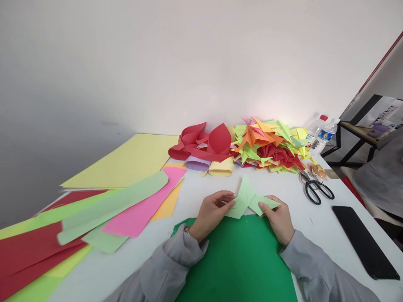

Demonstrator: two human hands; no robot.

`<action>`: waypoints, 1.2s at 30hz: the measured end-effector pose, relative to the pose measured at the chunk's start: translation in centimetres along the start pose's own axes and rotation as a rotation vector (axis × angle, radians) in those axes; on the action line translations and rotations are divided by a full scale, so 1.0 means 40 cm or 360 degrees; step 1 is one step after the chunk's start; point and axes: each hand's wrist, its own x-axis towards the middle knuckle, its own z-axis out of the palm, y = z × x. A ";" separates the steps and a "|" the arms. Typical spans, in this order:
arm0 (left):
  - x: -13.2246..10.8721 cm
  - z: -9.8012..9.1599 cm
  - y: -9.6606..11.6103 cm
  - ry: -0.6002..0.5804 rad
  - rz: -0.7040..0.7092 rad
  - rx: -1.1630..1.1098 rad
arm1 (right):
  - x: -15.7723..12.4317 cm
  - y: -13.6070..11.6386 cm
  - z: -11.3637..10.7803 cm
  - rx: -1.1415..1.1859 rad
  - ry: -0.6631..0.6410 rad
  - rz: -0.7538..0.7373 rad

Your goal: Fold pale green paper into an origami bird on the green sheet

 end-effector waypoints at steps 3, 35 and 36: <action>-0.004 0.001 -0.001 0.0004 0.0093 0.0110 | -0.001 0.003 0.000 -0.0010 -0.0014 0.0004; -0.076 0.041 0.020 -0.0501 0.1196 0.1480 | -0.027 0.012 -0.015 -0.1696 -0.0234 -0.1232; -0.068 0.039 0.019 -0.0458 0.1110 0.1424 | -0.026 0.014 -0.014 -0.1681 -0.0232 -0.1213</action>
